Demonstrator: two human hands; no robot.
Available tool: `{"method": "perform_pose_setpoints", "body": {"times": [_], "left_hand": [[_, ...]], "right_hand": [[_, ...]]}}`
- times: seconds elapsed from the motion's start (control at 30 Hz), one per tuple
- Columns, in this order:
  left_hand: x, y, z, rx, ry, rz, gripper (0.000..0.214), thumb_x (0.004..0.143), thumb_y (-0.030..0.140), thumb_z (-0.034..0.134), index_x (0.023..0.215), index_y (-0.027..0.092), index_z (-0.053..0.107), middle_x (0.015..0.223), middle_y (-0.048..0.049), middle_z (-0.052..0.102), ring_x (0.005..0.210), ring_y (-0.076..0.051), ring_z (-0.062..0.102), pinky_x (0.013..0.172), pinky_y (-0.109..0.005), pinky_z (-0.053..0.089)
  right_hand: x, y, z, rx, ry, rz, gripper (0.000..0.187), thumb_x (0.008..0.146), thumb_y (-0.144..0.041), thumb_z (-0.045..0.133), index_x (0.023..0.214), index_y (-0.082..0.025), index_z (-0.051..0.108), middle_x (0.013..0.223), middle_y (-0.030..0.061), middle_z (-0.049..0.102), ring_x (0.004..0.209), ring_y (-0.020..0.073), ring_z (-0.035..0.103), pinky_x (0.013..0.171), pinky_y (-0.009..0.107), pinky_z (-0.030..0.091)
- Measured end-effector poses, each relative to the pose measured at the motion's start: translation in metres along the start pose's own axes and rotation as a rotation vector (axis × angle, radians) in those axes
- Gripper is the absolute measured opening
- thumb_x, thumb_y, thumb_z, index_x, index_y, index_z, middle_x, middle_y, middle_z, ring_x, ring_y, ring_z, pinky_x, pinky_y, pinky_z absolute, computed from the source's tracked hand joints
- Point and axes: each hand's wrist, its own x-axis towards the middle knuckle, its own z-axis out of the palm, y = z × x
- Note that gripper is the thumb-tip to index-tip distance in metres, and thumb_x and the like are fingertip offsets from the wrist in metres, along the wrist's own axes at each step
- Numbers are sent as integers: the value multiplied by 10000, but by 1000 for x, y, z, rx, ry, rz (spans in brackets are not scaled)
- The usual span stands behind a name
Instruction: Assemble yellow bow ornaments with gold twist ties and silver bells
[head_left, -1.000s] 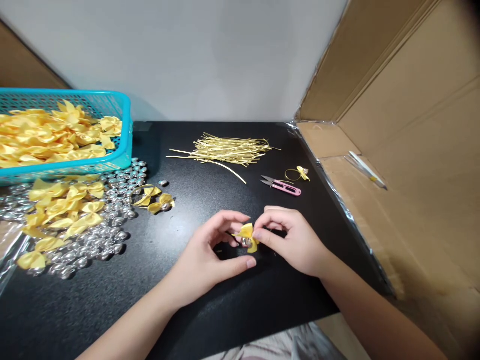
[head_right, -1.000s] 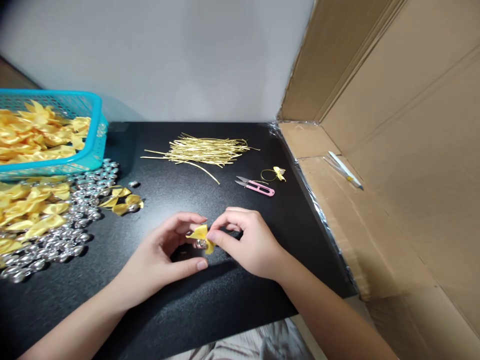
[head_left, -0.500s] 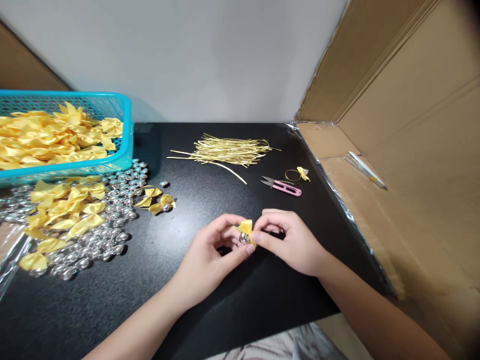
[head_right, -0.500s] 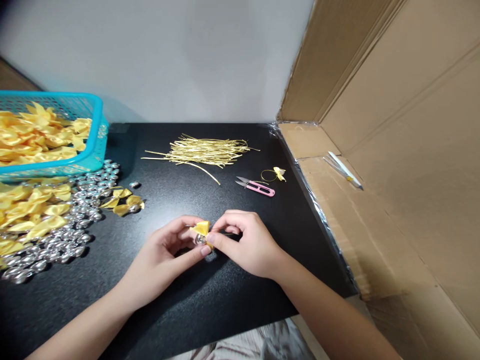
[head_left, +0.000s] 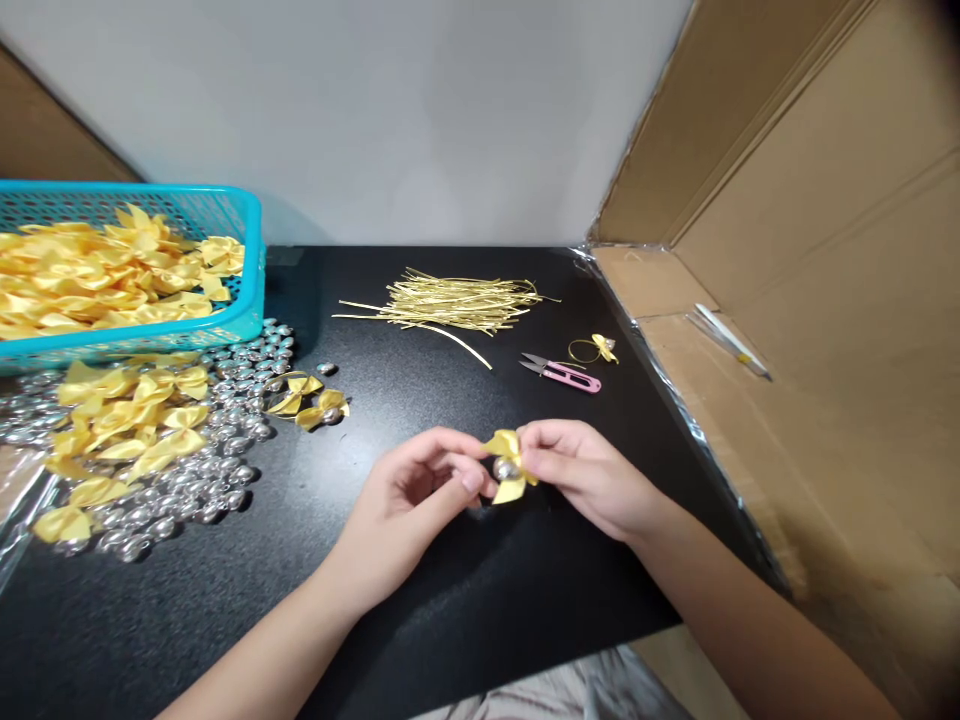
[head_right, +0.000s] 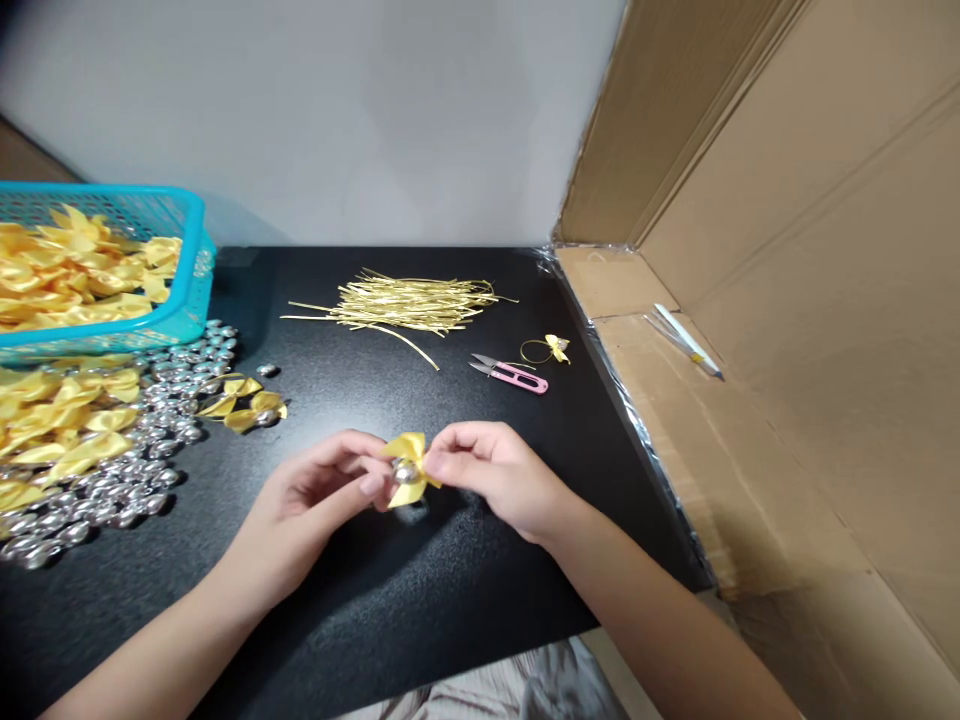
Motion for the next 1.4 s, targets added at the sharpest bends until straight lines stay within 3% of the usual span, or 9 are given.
{"method": "perform_pose_setpoints", "body": {"times": [0.1,0.2,0.37,0.63,0.77,0.87,1.07,1.27,1.4], "left_hand": [[-1,-3,-3,-144,-38,29,174,851,349,690,965,218,692,716,2,708,660,-123,622,638,-215,478],[0,-6,-5,-153,-10,19,160,831,349,718,937,230,701,709,12,697,666,-114,617,648,-201,473],[0,-9,-6,-109,-6,5,148,823,361,725,901,237,703,689,23,674,667,-107,612,640,-186,470],[-1,-7,-3,6,6,39,113,850,343,692,930,263,695,755,18,690,708,-111,625,665,-178,498],[0,-4,-2,92,60,153,297,866,304,675,1156,361,642,1031,12,688,871,-121,614,777,-188,509],[0,-2,-4,155,7,240,379,869,270,668,1225,387,612,1129,2,642,978,-144,594,857,-219,498],[1,1,-4,260,-20,399,154,828,128,674,923,249,671,884,-7,637,839,-144,603,746,-235,497],[0,2,-1,349,56,456,132,831,86,628,779,204,602,737,5,627,692,-132,589,651,-255,473],[-1,2,-1,394,33,498,95,814,104,618,797,197,608,818,-21,631,767,-151,603,698,-270,488]], "right_hand": [[3,1,-2,392,-112,53,399,755,-387,714,622,-202,387,599,-72,267,526,92,196,574,265,317],[5,4,-1,524,-170,19,405,827,-340,613,642,-211,277,614,-68,174,524,110,112,561,273,289],[5,10,2,622,-233,2,400,787,-330,652,681,-218,284,622,-68,167,522,112,94,559,273,252],[3,9,4,811,-266,94,394,726,-286,775,670,-183,399,606,-82,220,530,89,129,600,226,276],[2,14,8,722,-299,233,309,793,-274,714,656,-167,459,599,-77,249,534,90,136,603,228,274],[1,21,10,660,-308,321,200,824,-243,668,702,-151,538,608,-68,299,541,91,156,624,242,290],[2,32,14,573,-280,320,131,764,-229,716,768,-138,621,582,-58,402,532,82,223,643,262,312],[4,33,20,354,-115,179,306,694,-383,792,715,-141,606,627,-40,459,537,70,293,595,252,273],[0,26,18,-53,17,-63,299,829,-420,654,700,-162,573,618,-35,453,569,99,372,571,255,286]]}}
